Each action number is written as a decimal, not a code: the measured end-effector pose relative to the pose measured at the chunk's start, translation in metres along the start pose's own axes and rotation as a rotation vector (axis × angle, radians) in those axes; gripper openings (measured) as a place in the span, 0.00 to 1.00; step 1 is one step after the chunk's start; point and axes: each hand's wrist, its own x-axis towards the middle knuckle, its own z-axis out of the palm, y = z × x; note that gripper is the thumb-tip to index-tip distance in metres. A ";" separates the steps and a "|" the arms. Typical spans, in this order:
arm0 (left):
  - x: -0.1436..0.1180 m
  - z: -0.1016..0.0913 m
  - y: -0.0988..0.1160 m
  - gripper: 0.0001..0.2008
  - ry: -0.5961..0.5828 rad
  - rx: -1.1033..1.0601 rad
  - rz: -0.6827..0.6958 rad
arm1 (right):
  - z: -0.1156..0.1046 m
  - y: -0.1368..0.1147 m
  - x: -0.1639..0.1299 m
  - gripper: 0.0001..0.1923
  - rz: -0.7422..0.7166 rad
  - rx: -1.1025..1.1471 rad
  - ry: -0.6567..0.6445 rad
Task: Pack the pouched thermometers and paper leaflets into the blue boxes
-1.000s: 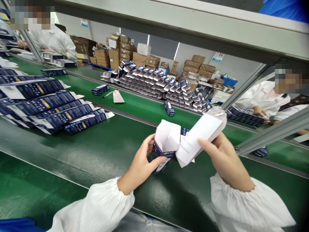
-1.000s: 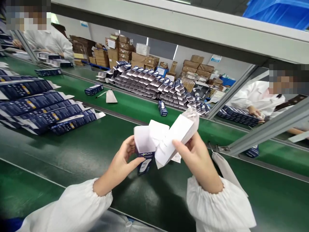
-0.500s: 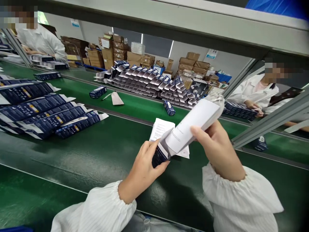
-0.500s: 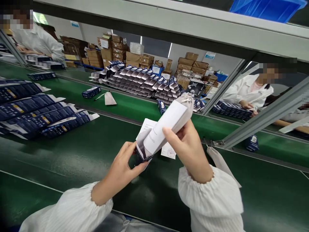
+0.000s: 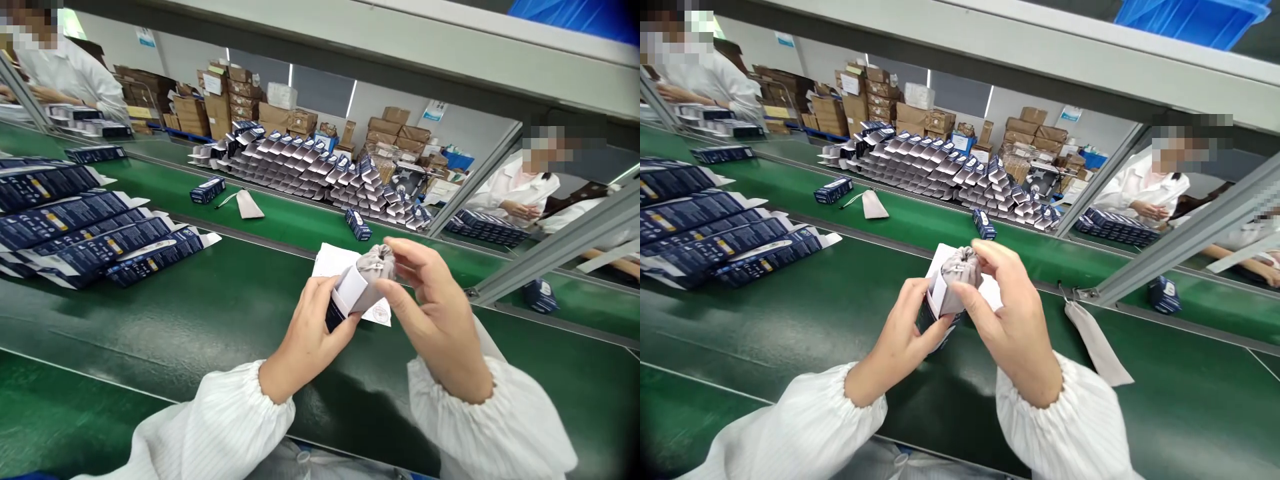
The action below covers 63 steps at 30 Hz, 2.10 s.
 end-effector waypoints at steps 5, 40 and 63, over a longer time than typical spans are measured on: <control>0.001 -0.009 -0.002 0.23 -0.060 -0.042 -0.037 | -0.004 0.003 0.014 0.06 -0.223 -0.195 -0.324; -0.006 -0.023 -0.020 0.21 -0.148 0.111 0.242 | 0.025 0.039 -0.051 0.21 -0.072 0.144 -0.112; 0.003 -0.020 -0.008 0.33 -0.129 -0.178 -0.224 | -0.047 0.053 -0.004 0.20 0.014 -0.081 -0.447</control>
